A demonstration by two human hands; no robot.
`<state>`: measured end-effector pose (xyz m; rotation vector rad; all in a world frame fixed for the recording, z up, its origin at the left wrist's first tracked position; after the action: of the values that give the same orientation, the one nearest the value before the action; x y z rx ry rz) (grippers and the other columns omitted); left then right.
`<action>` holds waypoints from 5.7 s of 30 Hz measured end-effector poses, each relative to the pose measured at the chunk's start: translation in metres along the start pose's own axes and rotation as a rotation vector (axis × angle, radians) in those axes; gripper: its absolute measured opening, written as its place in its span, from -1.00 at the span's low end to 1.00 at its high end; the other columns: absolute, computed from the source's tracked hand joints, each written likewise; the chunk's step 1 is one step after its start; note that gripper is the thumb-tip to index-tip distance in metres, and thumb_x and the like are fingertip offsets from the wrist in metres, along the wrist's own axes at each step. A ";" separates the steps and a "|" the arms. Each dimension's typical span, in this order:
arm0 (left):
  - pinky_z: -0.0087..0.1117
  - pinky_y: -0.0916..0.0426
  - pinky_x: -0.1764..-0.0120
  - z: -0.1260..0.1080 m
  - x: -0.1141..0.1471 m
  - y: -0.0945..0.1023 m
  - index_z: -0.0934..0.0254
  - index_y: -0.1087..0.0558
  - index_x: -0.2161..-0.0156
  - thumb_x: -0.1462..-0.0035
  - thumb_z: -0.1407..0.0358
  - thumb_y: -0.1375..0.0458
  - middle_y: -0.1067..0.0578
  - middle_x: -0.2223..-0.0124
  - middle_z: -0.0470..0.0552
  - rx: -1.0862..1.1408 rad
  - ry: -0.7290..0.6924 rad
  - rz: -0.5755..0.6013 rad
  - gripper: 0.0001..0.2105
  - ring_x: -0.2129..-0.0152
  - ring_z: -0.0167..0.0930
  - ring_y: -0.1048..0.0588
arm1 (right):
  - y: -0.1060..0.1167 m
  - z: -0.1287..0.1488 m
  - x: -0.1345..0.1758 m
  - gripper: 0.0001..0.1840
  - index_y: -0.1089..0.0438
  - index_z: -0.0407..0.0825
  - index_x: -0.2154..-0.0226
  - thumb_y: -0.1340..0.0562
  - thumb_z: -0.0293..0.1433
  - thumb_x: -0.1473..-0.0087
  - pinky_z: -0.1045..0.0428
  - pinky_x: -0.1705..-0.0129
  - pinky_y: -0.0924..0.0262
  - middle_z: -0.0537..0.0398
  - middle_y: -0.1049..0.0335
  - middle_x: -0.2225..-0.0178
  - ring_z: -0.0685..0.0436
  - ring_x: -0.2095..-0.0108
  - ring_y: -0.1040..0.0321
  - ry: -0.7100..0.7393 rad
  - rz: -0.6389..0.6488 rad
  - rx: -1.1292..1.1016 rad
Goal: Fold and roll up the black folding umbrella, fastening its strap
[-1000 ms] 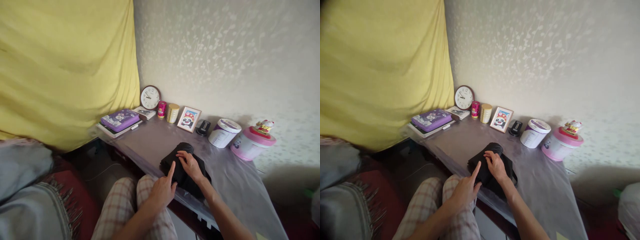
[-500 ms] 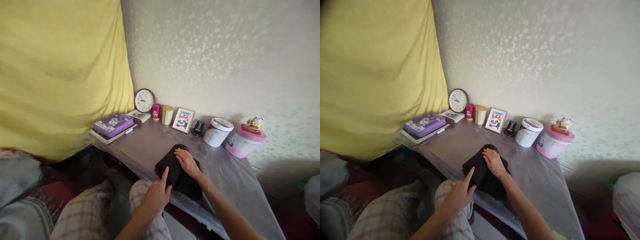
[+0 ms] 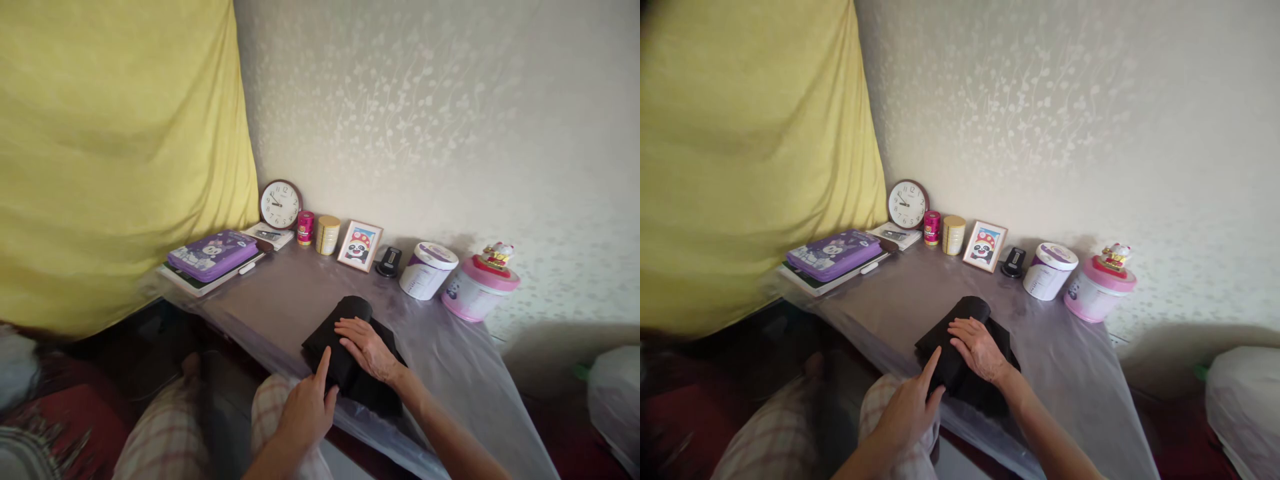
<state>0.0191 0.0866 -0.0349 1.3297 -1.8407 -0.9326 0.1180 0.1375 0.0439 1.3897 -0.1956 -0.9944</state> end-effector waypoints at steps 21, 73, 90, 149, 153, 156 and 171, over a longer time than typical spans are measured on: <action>-0.40 -0.19 0.33 -0.001 0.004 0.010 0.24 0.19 -0.28 -0.23 0.22 0.14 -0.53 0.27 0.08 0.016 0.024 0.035 -0.44 0.31 -0.32 -0.49 | 0.045 -0.160 0.118 -0.76 -0.42 -0.05 0.45 -0.12 -0.26 -0.02 0.04 0.43 -0.32 0.06 -0.44 0.51 -0.10 0.46 -0.42 -1.104 -0.256 -0.286; -0.37 -0.25 0.34 0.000 0.001 0.015 0.19 0.21 -0.28 -0.19 0.19 0.10 -0.53 0.25 0.11 0.051 -0.011 -0.013 -0.40 0.32 -0.27 -0.50 | -0.005 -0.117 0.027 -0.55 -0.33 -0.02 0.11 -0.21 -0.23 0.09 0.04 0.31 -0.31 0.03 -0.42 0.26 -0.07 0.34 -0.38 -0.903 -0.352 -0.771; -0.38 -0.23 0.36 0.005 0.001 0.012 0.29 0.15 -0.28 -0.20 0.21 0.12 -0.54 0.26 0.16 0.083 -0.026 -0.028 -0.42 0.33 -0.26 -0.51 | -0.010 -0.016 -0.004 -0.59 -0.26 -0.04 -0.03 -0.07 -0.27 -0.14 -0.28 -0.17 0.10 -0.11 -0.28 -0.06 -0.24 -0.14 -0.10 -0.233 -0.233 0.034; -0.42 -0.20 0.32 0.009 0.001 0.011 0.29 0.13 -0.28 -0.22 0.20 0.16 -0.53 0.27 0.13 0.105 0.029 0.047 -0.45 0.32 -0.30 -0.49 | -0.015 -0.087 -0.033 -0.68 -0.42 0.00 0.16 0.00 -0.35 -0.19 -0.13 -0.11 -0.06 0.03 -0.44 0.10 -0.11 -0.02 -0.27 -0.234 -0.112 0.011; -0.42 -0.20 0.32 0.009 0.003 0.011 0.29 0.13 -0.28 -0.22 0.20 0.17 -0.54 0.30 0.11 0.104 0.041 0.060 -0.45 0.34 -0.31 -0.49 | 0.003 -0.106 -0.027 -0.68 -0.40 -0.04 0.13 0.00 -0.35 -0.18 -0.13 -0.04 -0.16 -0.07 -0.43 0.12 -0.16 0.05 -0.33 -0.415 -0.211 0.094; -0.41 -0.20 0.30 0.007 0.003 0.011 0.27 0.15 -0.28 -0.23 0.20 0.18 -0.53 0.27 0.11 0.094 0.034 0.066 -0.46 0.31 -0.31 -0.49 | 0.013 -0.087 -0.013 -0.65 -0.37 -0.06 0.09 0.02 -0.34 -0.19 -0.17 -0.10 -0.08 -0.11 -0.38 0.05 -0.18 -0.03 -0.25 -0.391 -0.283 0.107; -0.45 -0.22 0.27 0.011 0.003 0.009 0.27 0.19 -0.28 -0.25 0.20 0.18 -0.54 0.27 0.09 0.086 0.052 0.077 -0.45 0.29 -0.37 -0.49 | 0.042 -0.144 0.106 -0.72 -0.43 -0.06 0.27 -0.08 -0.38 0.01 -0.10 0.10 -0.27 -0.02 -0.50 0.31 -0.16 0.22 -0.44 -0.957 -0.388 -0.240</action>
<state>0.0048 0.0880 -0.0328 1.3120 -1.8968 -0.7804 0.2948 0.1649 0.0015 0.6488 -0.5022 -1.8949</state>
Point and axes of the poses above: each hand's wrist, its own x-axis away from the middle knuckle, its own y-axis out of the back of the hand, z = x × y, the point moved 10 cm from there along -x, towards the middle knuckle
